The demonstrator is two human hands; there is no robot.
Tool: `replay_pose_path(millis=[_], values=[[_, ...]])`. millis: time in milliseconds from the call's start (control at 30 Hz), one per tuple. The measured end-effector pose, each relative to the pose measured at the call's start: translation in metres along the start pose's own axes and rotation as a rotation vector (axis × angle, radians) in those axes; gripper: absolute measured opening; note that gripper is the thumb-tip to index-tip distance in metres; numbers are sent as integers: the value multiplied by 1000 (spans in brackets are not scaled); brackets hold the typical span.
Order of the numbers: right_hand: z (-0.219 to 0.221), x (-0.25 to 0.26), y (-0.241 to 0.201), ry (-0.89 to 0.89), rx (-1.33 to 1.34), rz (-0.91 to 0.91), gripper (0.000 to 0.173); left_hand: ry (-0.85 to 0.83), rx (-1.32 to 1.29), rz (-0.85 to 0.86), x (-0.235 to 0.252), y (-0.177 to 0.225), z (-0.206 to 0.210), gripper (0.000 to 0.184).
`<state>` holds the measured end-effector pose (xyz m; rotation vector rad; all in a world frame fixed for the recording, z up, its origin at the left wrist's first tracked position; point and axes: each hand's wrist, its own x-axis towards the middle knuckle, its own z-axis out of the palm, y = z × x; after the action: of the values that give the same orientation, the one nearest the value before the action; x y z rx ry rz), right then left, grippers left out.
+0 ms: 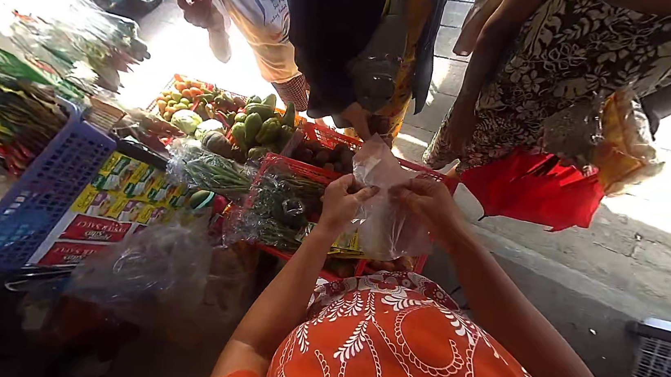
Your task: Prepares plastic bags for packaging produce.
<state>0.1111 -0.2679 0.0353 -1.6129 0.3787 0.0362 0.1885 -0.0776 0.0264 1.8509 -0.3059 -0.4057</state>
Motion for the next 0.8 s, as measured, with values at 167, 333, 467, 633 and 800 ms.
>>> replay_pose_path(millis=[167,333,467,633,800], values=[[5,7,3,72,-56,40,13,138,377,84,0,6,2,52],[18,13,14,22,-13,-49,13,-70,449,126,-5,32,17,27],[16,18,23,-80,111,-26,16,-98,-138,-264,9,16,16,14],[3,36,45,45,432,205,13,-97,-1059,-381,5,-19,12,14],[-13,49,58,185,1023,443,19,106,-1288,-374,4,-23,-3,32]])
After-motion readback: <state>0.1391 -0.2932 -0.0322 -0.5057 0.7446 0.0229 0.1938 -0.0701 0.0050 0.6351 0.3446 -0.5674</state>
